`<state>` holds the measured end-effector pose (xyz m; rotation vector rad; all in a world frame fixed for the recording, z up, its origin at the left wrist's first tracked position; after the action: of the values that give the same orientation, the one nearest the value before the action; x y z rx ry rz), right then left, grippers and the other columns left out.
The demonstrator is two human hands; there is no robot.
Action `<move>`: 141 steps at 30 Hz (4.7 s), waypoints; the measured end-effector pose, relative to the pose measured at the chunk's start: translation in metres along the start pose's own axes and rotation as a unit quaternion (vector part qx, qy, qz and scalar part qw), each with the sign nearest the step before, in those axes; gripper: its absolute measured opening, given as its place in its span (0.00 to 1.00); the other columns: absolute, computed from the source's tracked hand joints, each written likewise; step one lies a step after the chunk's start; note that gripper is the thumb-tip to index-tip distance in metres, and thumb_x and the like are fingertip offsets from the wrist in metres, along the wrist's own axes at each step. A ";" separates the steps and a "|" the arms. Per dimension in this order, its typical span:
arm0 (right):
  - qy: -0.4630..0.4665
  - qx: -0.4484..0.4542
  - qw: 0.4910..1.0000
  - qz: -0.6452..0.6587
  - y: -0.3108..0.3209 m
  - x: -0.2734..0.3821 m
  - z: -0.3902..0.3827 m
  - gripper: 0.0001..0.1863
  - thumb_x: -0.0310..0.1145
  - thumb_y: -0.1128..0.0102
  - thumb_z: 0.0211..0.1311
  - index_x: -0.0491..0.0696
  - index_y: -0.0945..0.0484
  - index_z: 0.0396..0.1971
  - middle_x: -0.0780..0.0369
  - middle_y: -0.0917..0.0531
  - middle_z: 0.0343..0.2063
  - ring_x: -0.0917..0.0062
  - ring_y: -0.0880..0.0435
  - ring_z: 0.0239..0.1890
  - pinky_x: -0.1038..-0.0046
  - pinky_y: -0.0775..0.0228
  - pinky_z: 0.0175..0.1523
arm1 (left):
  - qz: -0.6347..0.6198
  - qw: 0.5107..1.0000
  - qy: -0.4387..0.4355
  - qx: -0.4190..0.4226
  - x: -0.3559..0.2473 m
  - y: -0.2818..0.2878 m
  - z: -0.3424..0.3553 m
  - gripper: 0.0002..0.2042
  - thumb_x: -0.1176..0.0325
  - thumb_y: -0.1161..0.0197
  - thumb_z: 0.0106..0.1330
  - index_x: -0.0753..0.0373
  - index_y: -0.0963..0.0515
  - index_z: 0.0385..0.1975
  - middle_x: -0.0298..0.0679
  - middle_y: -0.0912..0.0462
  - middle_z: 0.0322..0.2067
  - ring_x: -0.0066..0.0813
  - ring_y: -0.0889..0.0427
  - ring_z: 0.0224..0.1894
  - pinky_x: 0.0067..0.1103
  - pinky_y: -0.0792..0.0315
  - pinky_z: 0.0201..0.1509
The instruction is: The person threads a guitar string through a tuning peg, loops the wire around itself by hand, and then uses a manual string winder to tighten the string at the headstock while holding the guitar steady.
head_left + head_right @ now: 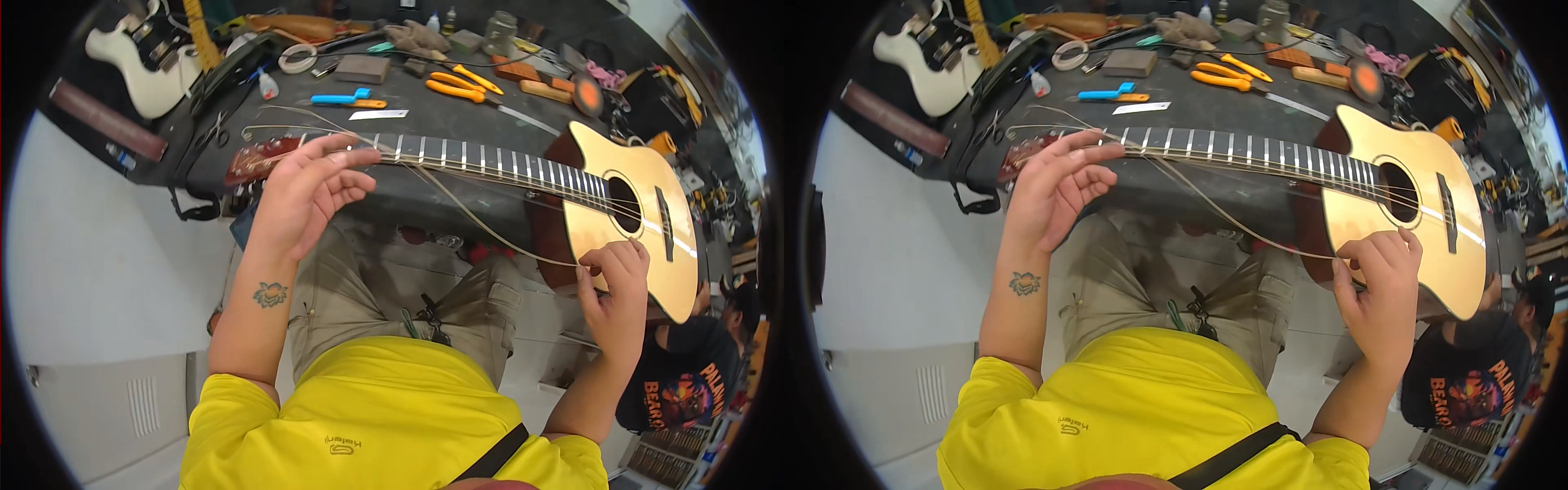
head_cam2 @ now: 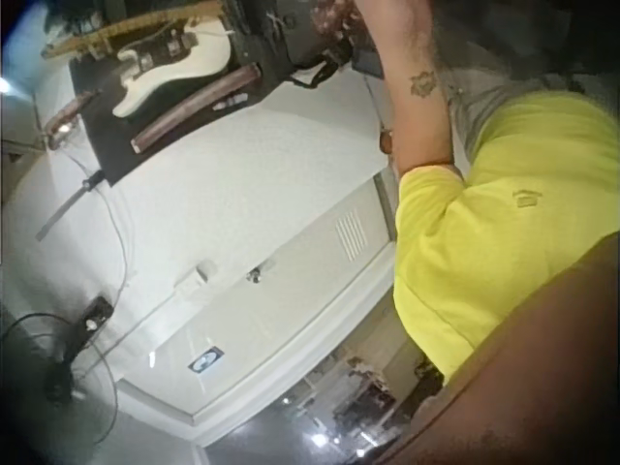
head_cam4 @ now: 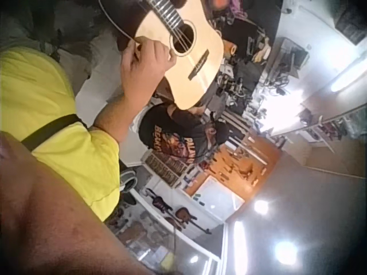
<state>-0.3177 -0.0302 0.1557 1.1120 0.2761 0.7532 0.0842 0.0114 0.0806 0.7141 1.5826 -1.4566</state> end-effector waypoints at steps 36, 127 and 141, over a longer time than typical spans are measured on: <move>-0.159 -0.020 0.985 0.065 -0.037 0.060 0.030 0.10 0.24 0.32 0.59 0.41 0.26 0.25 0.52 0.22 0.19 0.57 0.22 0.21 0.60 0.31 0.31 | 0.670 0.741 -0.016 0.032 -0.075 0.089 0.109 0.13 0.70 0.28 0.71 0.65 0.11 0.53 0.45 0.07 0.44 0.37 0.07 0.47 0.31 0.16 0.56; -0.035 0.091 0.959 0.265 -0.095 0.157 0.122 0.12 0.35 0.33 0.73 0.41 0.10 0.36 0.46 0.12 0.30 0.46 0.11 0.37 0.51 0.18 0.47 | 0.565 0.768 -0.242 0.179 -0.110 -0.057 0.029 0.07 0.74 0.36 0.78 0.68 0.14 0.48 0.40 0.09 0.37 0.26 0.09 0.42 0.23 0.19 0.49; 0.003 0.109 0.948 0.300 -0.105 0.170 0.120 0.11 0.33 0.31 0.73 0.40 0.10 0.43 0.45 0.11 0.35 0.45 0.11 0.41 0.50 0.18 0.50 | 0.629 0.659 -0.307 0.276 -0.091 -0.043 0.018 0.05 0.74 0.33 0.75 0.64 0.14 0.45 0.43 0.08 0.38 0.46 0.09 0.41 0.33 0.19 0.47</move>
<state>-0.0851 -0.0258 0.1425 1.4261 0.0154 1.2880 0.0943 -0.0008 0.1820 1.1402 -0.1169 -0.8246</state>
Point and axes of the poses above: each hand's wrist, its own z-axis towards the middle knuckle, its own y-axis out of the back of the hand, x = y × z, the point moved 5 cm from there along z, towards the middle knuckle
